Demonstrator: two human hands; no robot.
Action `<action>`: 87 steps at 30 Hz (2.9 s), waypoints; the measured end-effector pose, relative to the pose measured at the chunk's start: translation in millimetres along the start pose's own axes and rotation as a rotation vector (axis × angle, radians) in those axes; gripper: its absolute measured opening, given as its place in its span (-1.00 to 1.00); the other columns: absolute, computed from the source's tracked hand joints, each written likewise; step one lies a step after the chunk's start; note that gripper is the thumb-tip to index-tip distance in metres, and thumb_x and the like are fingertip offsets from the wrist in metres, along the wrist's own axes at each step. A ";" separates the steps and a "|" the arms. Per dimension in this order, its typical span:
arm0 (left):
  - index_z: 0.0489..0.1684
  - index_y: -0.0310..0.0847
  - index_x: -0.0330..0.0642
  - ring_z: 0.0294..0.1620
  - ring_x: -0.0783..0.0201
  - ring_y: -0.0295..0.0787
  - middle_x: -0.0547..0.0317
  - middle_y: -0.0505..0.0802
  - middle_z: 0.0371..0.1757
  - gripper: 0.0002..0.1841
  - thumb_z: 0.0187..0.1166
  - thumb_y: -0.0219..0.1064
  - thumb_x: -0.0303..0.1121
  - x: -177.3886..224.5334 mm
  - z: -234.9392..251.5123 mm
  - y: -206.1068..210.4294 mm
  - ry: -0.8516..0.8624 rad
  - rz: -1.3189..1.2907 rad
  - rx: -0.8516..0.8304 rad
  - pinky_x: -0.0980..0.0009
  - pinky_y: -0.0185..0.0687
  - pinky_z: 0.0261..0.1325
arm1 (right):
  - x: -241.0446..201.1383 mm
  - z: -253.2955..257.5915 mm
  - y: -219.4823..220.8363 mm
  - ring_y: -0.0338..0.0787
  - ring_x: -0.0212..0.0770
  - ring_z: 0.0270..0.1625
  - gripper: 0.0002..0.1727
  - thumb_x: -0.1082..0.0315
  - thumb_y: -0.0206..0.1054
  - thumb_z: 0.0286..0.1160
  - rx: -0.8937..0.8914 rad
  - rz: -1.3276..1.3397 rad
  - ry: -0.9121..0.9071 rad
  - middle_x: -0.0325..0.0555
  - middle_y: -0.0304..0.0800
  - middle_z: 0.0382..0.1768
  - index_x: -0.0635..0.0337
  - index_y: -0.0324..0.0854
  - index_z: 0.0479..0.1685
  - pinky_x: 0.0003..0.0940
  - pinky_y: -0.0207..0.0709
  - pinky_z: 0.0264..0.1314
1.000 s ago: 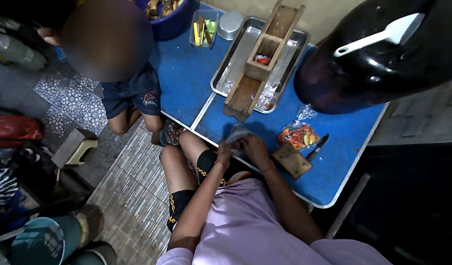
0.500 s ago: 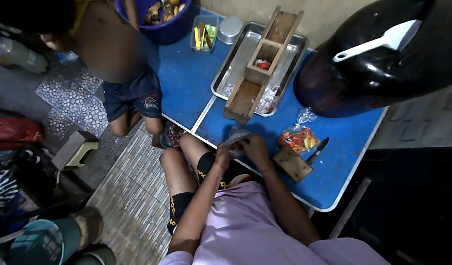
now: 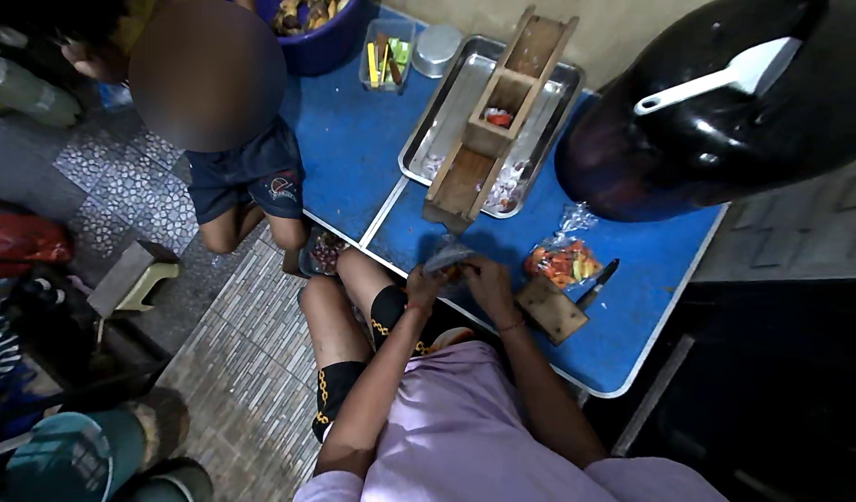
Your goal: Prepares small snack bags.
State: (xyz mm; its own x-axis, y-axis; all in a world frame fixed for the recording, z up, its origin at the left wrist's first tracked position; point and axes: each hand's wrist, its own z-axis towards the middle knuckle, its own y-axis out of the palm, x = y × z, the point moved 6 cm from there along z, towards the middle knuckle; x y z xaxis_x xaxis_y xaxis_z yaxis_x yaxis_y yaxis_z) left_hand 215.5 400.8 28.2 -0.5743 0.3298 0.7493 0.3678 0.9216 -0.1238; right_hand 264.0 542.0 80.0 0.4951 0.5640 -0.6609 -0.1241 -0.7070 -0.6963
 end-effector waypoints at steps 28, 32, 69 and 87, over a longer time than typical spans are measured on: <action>0.09 0.80 -0.25 0.14 0.01 0.73 -0.11 0.79 0.16 -0.76 0.57 0.44 -0.37 65.4 -46.5 -12.7 0.705 0.308 0.041 0.05 0.62 0.29 | -13.8 -8.4 -25.2 0.86 -0.13 -0.06 -0.79 0.44 0.44 0.56 -0.084 0.362 -0.109 0.10 0.88 -0.05 0.36 0.79 0.06 -0.14 0.73 0.14; 0.02 0.74 -0.34 -0.29 0.26 0.82 -0.04 0.85 -0.08 -0.82 0.53 0.44 -0.52 70.5 -44.7 -11.5 0.639 0.134 -0.051 0.29 0.83 -0.12 | -20.8 -6.3 -30.2 0.84 -0.20 -0.18 -0.78 0.42 0.38 0.63 -0.156 0.392 -0.168 0.05 0.89 -0.14 0.35 0.79 0.08 -0.20 0.75 0.04; 0.23 0.67 -0.37 0.19 -0.06 0.79 -0.20 0.82 0.17 -0.73 0.60 0.32 -0.55 49.6 -22.9 -14.4 0.421 0.430 0.050 0.00 0.65 0.35 | -20.4 8.0 25.2 0.83 0.17 0.16 -0.76 0.40 0.31 0.66 -0.155 0.030 -0.061 0.22 0.85 0.08 0.32 0.78 0.11 0.17 0.64 0.35; 0.23 0.67 -0.42 0.24 0.00 0.79 -0.20 0.85 0.15 -0.74 0.68 0.23 -0.52 38.7 -21.8 -3.6 0.421 0.389 -0.053 0.08 0.61 0.44 | -11.5 8.1 24.9 0.82 0.16 0.10 -0.68 0.29 0.41 0.61 -0.211 0.059 0.060 0.27 0.84 0.00 0.41 0.74 0.09 0.15 0.60 0.32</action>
State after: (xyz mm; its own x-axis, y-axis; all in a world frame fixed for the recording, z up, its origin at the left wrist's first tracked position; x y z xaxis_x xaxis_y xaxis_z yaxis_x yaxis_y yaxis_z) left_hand 207.9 405.8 71.8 -0.0529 0.5228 0.8508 0.5361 0.7337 -0.4175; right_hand 248.2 521.4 67.9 0.5432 0.4972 -0.6765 0.0249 -0.8150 -0.5790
